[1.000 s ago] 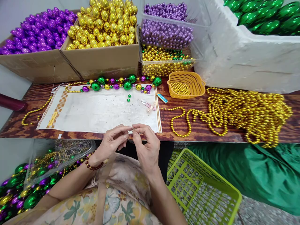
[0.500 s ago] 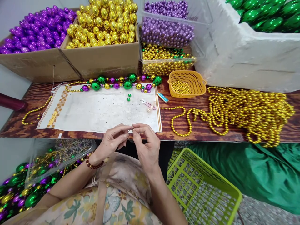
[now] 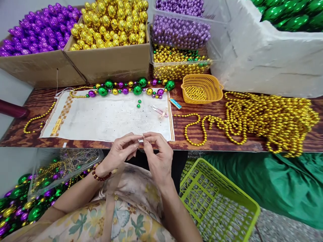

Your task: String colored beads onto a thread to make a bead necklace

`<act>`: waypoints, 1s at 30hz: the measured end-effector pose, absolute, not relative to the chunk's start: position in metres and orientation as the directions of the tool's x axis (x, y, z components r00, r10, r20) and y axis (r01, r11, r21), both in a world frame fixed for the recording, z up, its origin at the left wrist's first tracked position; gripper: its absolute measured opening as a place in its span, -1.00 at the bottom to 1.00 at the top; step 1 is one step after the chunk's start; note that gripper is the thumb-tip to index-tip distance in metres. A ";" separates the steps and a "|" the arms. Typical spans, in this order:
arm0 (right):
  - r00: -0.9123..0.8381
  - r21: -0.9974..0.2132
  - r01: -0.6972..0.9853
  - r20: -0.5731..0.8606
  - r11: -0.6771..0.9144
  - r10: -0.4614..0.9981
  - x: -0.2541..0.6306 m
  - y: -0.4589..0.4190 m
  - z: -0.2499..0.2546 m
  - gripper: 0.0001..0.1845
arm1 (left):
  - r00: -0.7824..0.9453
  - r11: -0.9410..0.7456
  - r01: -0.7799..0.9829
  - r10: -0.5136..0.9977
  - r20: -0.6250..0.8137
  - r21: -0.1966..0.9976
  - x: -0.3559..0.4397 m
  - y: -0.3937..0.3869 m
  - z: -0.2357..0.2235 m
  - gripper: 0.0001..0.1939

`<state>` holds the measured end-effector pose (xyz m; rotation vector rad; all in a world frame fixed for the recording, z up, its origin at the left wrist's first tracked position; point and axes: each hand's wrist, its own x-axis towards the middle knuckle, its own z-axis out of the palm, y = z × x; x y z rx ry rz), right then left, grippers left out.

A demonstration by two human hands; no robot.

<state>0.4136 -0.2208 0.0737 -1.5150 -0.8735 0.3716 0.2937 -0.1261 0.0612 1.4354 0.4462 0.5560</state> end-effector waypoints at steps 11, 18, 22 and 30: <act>0.665 -0.962 0.259 0.245 0.090 0.705 0.414 -0.222 0.071 -0.89 | 0.795 0.065 -0.079 0.606 0.024 0.995 0.294 -0.126 0.063 -0.71; 0.655 -0.955 0.284 0.262 0.090 0.709 0.413 -0.222 0.073 -0.89 | 0.794 0.110 -0.104 0.608 0.016 0.988 0.294 -0.126 0.062 -0.72; 0.648 -0.951 0.298 0.266 0.084 0.714 0.413 -0.222 0.074 -0.89 | 0.788 0.086 -0.114 0.615 0.037 0.990 0.294 -0.126 0.061 -0.74; 0.654 -0.955 0.288 0.251 0.072 0.714 0.414 -0.221 0.072 -0.88 | 0.787 0.012 -0.085 0.614 0.059 0.996 0.295 -0.126 0.064 -0.73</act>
